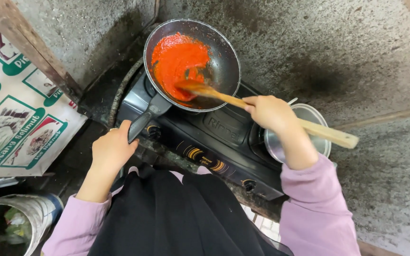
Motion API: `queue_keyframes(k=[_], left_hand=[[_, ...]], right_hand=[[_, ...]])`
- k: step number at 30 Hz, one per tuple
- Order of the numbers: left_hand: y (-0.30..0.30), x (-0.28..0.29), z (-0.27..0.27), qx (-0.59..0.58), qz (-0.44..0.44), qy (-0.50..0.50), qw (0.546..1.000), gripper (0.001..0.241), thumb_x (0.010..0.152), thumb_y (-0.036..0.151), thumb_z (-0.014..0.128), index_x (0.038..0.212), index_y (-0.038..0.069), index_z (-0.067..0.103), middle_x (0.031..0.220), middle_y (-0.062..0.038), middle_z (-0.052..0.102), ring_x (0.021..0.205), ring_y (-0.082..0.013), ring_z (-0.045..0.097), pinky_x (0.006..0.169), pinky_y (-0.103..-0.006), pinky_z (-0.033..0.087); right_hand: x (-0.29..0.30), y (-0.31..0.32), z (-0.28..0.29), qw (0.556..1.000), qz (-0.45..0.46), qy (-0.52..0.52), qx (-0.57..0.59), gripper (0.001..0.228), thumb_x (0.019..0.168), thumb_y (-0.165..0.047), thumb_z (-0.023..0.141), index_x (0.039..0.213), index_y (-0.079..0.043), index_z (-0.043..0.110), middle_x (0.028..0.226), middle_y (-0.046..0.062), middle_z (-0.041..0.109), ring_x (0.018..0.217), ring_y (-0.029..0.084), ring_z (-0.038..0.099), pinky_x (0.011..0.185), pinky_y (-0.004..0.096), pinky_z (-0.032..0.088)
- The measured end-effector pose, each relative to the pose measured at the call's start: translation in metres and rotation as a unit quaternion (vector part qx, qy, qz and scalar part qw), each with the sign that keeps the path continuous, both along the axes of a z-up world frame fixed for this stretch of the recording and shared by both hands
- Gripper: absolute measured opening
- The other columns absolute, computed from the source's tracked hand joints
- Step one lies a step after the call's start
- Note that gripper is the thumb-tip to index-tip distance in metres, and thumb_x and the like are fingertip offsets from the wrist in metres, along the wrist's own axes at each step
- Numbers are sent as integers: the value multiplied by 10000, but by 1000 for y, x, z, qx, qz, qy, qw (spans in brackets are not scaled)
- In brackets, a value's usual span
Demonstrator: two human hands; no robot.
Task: The person stirs a red sauce in a pan on a stove using a wooden spoon and turns a burner knob.
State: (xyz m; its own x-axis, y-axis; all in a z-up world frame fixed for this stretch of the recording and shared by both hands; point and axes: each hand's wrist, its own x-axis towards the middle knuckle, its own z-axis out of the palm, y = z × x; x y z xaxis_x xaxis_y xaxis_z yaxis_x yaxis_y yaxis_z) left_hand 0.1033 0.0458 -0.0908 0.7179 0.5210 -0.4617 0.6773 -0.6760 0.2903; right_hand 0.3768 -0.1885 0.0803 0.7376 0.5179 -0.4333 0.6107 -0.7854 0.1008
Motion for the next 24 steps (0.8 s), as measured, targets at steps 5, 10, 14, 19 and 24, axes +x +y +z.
queue_keyframes(k=[5,10,14,19,24], left_hand=[[-15,13,11,55,19,-12,998,484,946,452,634,1322,154,565,1058,-192,729,954,-394,764,809,-542,604],[-17,18,-7,76,42,-6,996,438,972,480,612,1279,168,591,968,-164,729,919,-391,769,780,-540,600],[-16,16,-21,82,52,-15,995,422,973,485,617,1261,177,594,902,-169,710,861,-409,770,735,-557,601],[-16,16,-30,102,59,-17,993,410,944,501,623,1230,211,574,887,-135,707,796,-384,755,633,-516,577],[-17,16,-31,114,70,-25,991,387,929,525,616,1172,230,561,865,-110,704,734,-374,731,538,-467,549]], right_hand=[[33,-22,26,993,7,-47,-110,363,1019,-392,502,1299,-317,721,1167,159,773,1135,388,708,986,520,541],[74,11,37,996,30,-18,-80,356,1010,-388,543,1297,-286,727,1184,134,766,1176,386,681,1000,539,513],[103,23,84,977,72,-64,-192,340,908,-408,647,1206,-325,786,1142,69,811,1177,355,709,1001,543,524],[119,63,59,973,79,-37,-212,344,922,-407,642,1249,-360,739,1210,23,751,1172,323,683,964,533,529],[102,74,99,955,63,-24,-290,409,954,-375,677,1363,-378,672,1450,-23,626,1310,289,603,1067,506,493]])
